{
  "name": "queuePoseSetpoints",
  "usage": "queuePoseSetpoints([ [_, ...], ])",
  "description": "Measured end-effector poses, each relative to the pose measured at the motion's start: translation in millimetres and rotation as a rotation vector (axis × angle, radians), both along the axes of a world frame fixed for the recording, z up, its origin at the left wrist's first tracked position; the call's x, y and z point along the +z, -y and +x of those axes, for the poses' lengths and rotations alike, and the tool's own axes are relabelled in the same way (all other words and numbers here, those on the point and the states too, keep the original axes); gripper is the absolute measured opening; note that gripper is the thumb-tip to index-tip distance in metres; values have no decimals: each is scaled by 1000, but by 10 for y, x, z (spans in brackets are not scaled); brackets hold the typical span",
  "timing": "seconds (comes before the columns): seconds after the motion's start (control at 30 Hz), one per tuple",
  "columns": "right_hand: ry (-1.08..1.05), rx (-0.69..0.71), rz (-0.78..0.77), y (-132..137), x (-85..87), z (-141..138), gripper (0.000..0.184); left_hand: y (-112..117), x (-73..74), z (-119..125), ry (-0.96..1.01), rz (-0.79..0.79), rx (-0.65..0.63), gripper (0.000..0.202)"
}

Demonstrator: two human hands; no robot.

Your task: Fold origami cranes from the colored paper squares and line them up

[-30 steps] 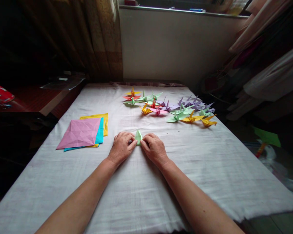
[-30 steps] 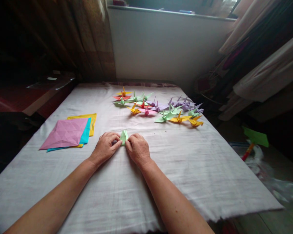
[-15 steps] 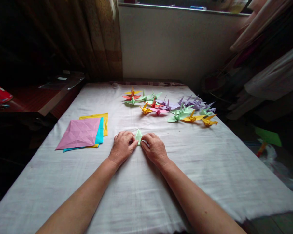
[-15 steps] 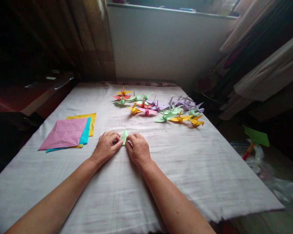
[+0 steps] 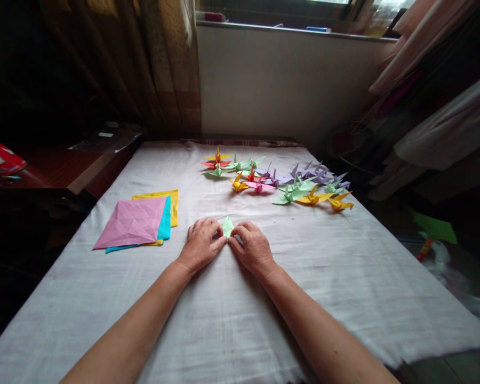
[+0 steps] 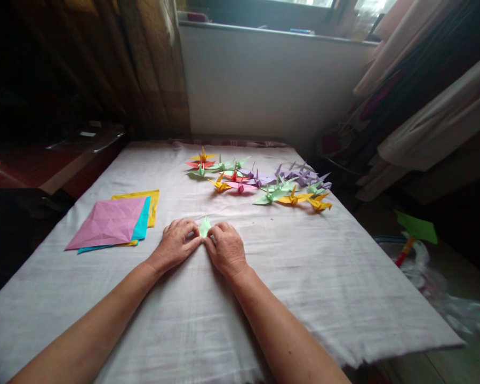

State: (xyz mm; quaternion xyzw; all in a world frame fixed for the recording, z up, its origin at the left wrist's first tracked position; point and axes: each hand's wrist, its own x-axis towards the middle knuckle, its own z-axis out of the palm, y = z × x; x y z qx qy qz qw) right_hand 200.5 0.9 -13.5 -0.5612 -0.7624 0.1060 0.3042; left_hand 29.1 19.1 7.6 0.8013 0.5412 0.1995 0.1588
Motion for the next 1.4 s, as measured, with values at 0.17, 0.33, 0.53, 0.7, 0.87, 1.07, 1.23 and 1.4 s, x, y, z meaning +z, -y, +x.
queuePoseSetpoints([
  [0.17,7,0,11,-9,-15,-6,8,-20,-19,6,-31,-3,21,11],
  [0.33,-26,19,28,18,3,14,9,16,-58,31,-48,41,90,21],
  [0.53,22,-107,26,72,41,30,15,53,-91,43,-41,83,129,25],
  [0.7,31,-96,3,70,59,22,15,58,-109,69,-53,93,154,25],
  [0.87,22,-87,-31,61,64,32,18,71,-89,77,-114,81,188,35],
  [1.07,18,-73,-47,55,61,42,20,52,-87,61,-34,35,164,27],
  [1.23,16,-87,-37,49,41,41,23,75,-84,59,69,39,95,30],
  [1.4,18,-58,-52,56,52,37,21,108,-55,59,163,40,20,21],
])
